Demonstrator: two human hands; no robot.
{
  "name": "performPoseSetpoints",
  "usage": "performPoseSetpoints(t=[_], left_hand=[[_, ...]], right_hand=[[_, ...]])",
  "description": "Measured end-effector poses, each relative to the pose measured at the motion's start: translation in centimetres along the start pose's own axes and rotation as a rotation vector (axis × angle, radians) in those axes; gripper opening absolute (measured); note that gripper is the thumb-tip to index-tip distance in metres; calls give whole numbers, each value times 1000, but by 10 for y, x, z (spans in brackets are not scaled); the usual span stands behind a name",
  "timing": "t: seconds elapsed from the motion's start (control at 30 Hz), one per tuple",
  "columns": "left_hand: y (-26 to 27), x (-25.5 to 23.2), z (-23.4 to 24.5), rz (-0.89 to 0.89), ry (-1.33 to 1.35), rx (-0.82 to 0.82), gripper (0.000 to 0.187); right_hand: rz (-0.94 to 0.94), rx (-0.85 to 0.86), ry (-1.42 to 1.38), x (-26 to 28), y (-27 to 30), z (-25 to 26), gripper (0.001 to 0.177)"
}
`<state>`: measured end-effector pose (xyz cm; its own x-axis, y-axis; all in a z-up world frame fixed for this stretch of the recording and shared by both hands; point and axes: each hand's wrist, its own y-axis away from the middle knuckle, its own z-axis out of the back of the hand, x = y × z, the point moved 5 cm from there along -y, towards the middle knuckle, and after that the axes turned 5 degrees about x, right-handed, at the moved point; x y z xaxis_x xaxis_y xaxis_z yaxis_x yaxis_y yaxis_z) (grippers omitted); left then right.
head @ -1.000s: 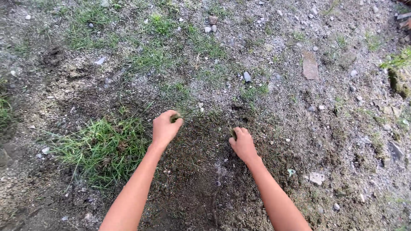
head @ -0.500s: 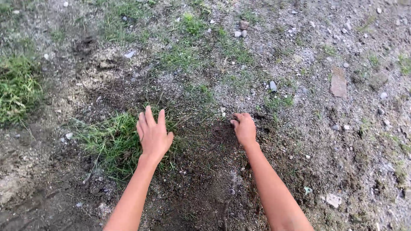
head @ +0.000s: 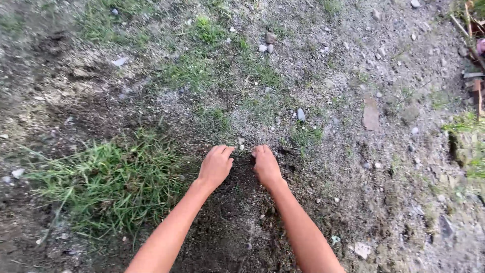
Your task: Weeding a patch of ground by hand
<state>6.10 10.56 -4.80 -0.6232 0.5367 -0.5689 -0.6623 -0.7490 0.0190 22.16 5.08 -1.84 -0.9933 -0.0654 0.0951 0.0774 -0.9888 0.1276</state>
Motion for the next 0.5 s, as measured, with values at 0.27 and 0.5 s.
performPoseSetpoints(t=[0.27, 0.5], left_hand=[[-33, -28, -22, 26, -19, -43, 22], [-37, -30, -27, -53, -133, -131, 13]], right_hand=[[-169, -211, -268, -76, 11, -9, 16], [-126, 66, -235, -65, -6, -29, 36]])
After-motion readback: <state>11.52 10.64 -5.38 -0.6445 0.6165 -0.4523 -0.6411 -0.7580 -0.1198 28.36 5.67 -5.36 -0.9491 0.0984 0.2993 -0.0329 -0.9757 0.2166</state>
